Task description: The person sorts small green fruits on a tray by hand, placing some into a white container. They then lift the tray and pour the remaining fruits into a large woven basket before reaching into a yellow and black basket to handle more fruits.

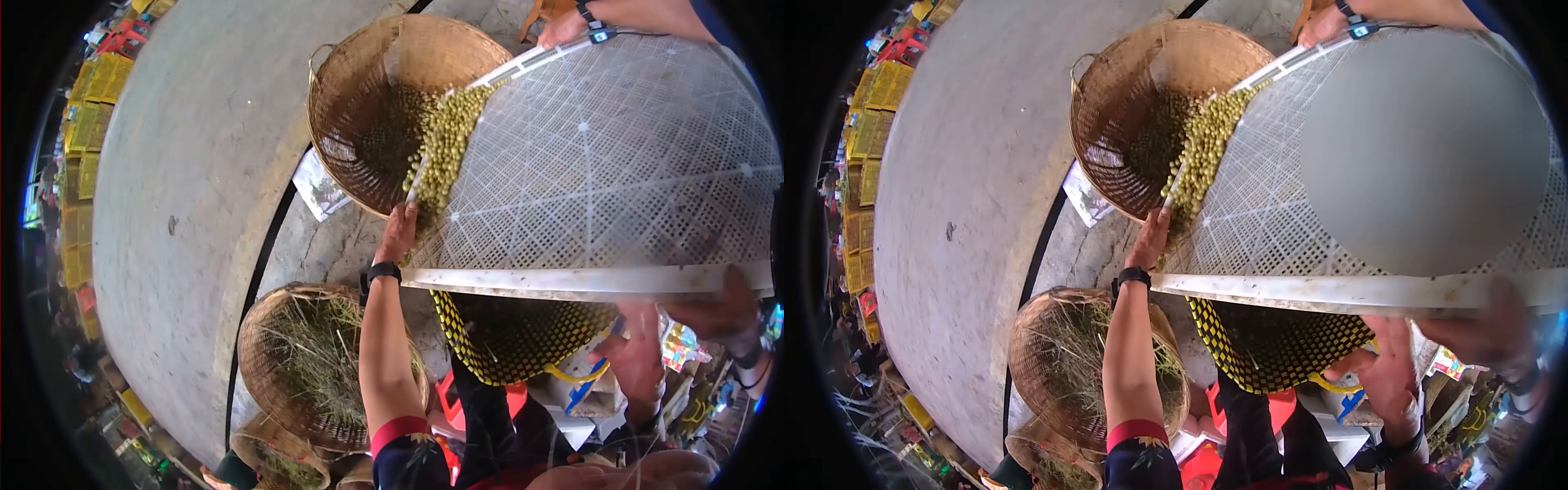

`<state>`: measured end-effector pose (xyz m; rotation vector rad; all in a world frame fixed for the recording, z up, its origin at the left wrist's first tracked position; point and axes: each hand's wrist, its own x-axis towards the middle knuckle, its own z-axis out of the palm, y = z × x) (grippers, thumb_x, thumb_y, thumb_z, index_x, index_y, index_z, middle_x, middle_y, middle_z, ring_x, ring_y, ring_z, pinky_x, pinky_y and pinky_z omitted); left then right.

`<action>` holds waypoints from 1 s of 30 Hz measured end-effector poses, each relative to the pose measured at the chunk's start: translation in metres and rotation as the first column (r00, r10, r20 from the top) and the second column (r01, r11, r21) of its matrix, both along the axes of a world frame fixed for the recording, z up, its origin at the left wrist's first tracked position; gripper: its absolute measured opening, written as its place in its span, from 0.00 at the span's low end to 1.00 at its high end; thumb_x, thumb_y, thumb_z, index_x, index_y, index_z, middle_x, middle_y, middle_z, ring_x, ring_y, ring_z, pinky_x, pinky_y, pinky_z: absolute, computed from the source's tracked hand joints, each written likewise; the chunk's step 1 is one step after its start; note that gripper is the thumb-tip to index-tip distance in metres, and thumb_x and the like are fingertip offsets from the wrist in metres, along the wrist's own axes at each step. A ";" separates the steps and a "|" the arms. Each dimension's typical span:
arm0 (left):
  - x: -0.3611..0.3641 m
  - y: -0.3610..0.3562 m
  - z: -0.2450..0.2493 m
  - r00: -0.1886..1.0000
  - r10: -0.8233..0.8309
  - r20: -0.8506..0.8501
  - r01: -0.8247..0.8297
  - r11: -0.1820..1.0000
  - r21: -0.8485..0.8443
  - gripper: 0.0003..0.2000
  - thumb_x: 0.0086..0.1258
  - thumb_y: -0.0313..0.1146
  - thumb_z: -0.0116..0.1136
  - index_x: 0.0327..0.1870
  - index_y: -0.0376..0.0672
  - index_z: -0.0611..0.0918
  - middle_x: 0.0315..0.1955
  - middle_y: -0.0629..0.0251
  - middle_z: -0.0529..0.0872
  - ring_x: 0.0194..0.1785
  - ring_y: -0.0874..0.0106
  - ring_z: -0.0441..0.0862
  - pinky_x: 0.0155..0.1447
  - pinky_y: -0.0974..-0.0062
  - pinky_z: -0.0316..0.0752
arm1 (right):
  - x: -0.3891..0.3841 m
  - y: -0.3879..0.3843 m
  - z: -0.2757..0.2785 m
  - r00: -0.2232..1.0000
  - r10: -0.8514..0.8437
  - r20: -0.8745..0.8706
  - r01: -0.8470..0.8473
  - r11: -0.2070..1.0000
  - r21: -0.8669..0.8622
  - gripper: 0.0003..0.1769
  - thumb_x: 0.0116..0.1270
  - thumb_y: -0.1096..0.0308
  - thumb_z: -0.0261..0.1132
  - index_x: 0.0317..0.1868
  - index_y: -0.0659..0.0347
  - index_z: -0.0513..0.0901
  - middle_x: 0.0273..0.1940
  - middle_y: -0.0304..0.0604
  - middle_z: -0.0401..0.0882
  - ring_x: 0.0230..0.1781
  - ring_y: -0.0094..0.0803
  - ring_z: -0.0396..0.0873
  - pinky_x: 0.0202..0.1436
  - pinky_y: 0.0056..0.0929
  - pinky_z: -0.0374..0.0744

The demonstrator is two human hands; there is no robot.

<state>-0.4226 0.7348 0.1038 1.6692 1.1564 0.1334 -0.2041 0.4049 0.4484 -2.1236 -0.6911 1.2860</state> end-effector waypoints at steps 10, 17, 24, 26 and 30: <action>0.004 0.007 0.067 0.995 -0.034 -0.098 0.018 0.987 -0.161 0.38 0.75 0.66 0.30 0.62 0.36 0.75 0.60 0.42 0.76 0.68 0.51 0.70 0.69 0.61 0.62 | -0.034 0.021 0.018 0.881 -0.216 -0.420 0.432 0.729 0.531 0.70 0.54 0.39 0.74 0.78 0.54 0.30 0.78 0.51 0.43 0.50 0.46 0.83 0.45 0.39 0.84; 0.010 0.016 0.034 0.998 -0.033 -0.053 0.029 0.996 -0.079 0.34 0.79 0.59 0.29 0.59 0.32 0.75 0.54 0.47 0.81 0.60 0.56 0.76 0.66 0.65 0.64 | -0.041 0.026 0.028 0.905 -0.263 -0.335 0.412 0.743 0.528 0.69 0.56 0.37 0.71 0.78 0.54 0.30 0.77 0.51 0.47 0.50 0.43 0.83 0.46 0.37 0.84; 0.000 0.013 0.040 0.999 0.053 -0.009 -0.054 0.978 -0.201 0.38 0.76 0.64 0.31 0.65 0.34 0.72 0.60 0.49 0.78 0.67 0.60 0.72 0.70 0.67 0.62 | -0.046 0.042 0.022 0.937 -0.226 -0.267 0.342 0.749 0.567 0.71 0.55 0.38 0.72 0.78 0.55 0.27 0.75 0.52 0.53 0.52 0.46 0.81 0.48 0.39 0.81; 0.007 0.015 0.054 0.999 0.031 0.008 -0.029 0.986 -0.162 0.40 0.75 0.65 0.29 0.66 0.33 0.71 0.62 0.45 0.76 0.70 0.56 0.69 0.71 0.63 0.60 | -0.045 0.039 0.027 0.931 -0.208 -0.299 0.350 0.736 0.579 0.69 0.57 0.39 0.71 0.77 0.55 0.26 0.75 0.52 0.51 0.52 0.46 0.81 0.48 0.40 0.81; 0.025 0.027 0.067 0.950 -0.104 -0.295 0.034 0.972 -0.234 0.41 0.75 0.64 0.24 0.64 0.30 0.72 0.61 0.39 0.76 0.70 0.47 0.66 0.72 0.57 0.58 | -0.051 0.074 0.045 0.936 -0.169 -0.310 0.308 0.819 0.484 0.67 0.60 0.38 0.68 0.77 0.58 0.27 0.76 0.56 0.49 0.50 0.44 0.82 0.46 0.36 0.84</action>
